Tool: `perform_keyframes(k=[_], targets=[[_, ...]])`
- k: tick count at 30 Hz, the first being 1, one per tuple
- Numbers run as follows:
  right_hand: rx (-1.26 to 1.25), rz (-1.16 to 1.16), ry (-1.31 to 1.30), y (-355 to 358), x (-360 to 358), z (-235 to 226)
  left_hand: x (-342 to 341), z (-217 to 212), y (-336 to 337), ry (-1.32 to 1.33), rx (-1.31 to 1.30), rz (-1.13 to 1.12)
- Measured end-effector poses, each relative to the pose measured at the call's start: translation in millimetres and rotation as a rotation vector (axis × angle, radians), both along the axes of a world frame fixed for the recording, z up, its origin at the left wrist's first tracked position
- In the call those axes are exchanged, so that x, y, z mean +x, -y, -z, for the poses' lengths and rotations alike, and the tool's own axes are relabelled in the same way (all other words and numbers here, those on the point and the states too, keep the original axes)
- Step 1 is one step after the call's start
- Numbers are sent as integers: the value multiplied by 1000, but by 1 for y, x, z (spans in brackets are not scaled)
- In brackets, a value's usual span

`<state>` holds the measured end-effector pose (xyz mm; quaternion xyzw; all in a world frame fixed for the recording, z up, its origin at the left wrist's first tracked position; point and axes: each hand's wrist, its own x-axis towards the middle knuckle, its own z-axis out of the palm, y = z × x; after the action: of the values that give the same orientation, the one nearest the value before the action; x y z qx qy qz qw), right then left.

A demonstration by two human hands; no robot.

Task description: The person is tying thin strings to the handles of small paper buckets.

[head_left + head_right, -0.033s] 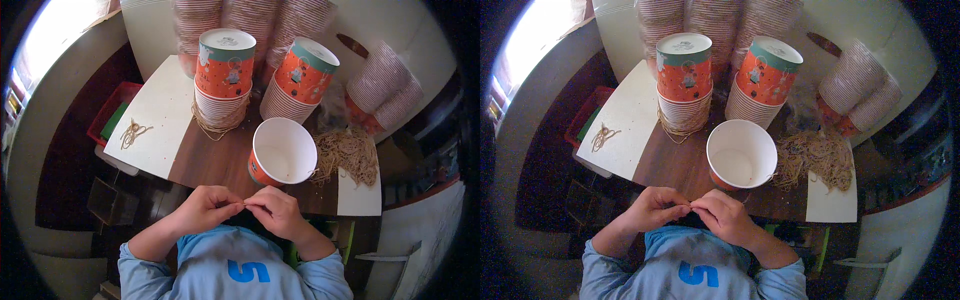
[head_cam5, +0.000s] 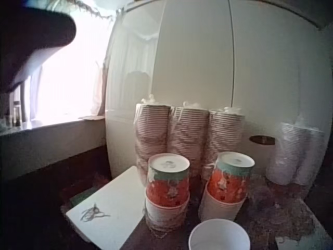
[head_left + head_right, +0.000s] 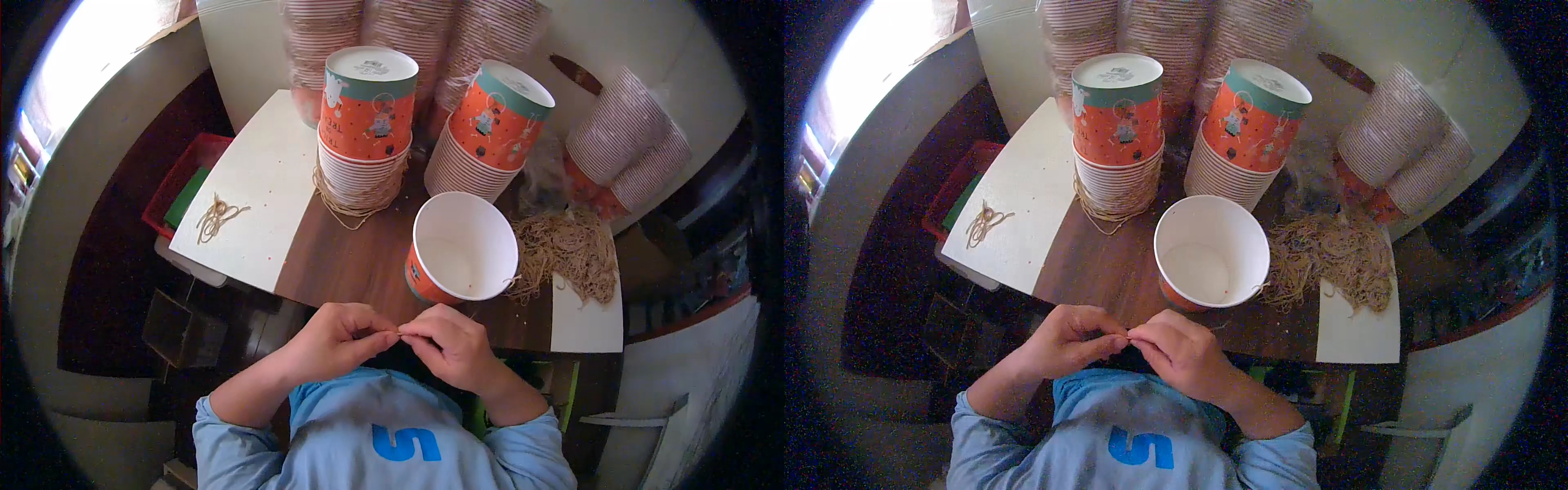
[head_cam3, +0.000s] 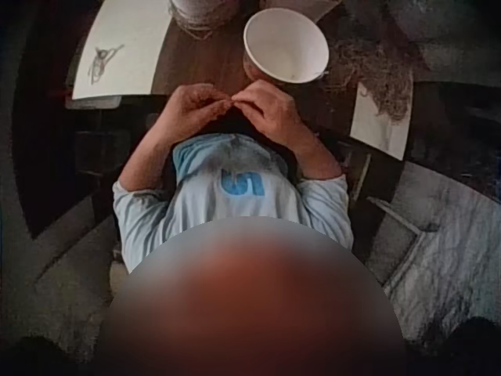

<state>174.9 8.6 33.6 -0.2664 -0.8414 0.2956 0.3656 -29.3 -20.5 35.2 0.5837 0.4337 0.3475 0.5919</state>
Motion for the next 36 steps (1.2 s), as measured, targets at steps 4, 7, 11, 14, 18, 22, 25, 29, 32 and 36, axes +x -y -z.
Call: perform_keyframes(k=[4,7,11,14,18,22,25,29,32,36], targets=[[160,39,48,-4,2,1,-1,7,-2,82,-62,-6],[239,71,60,-5,2,2,-2,8,-8,139,-203,5],[274,65,67,-6,1,4,0,11,-10,180,-276,32],[327,60,80,-5,2,1,1,14,-8,188,-232,42],[347,35,134,-6,5,-6,2,6,-12,-12,-30,23],[258,4,139,-16,10,-16,13,-8,-12,-191,271,-44],[22,-19,110,-31,13,-44,16,-16,-27,-434,1149,-135],[-606,-79,74,-70,23,-83,12,-50,-68,-546,1738,-45],[-662,-70,-65,-104,22,-99,16,-54,-109,-485,1740,-155],[-510,141,103,-142,27,-66,23,-18,-142,-397,1163,-314]])
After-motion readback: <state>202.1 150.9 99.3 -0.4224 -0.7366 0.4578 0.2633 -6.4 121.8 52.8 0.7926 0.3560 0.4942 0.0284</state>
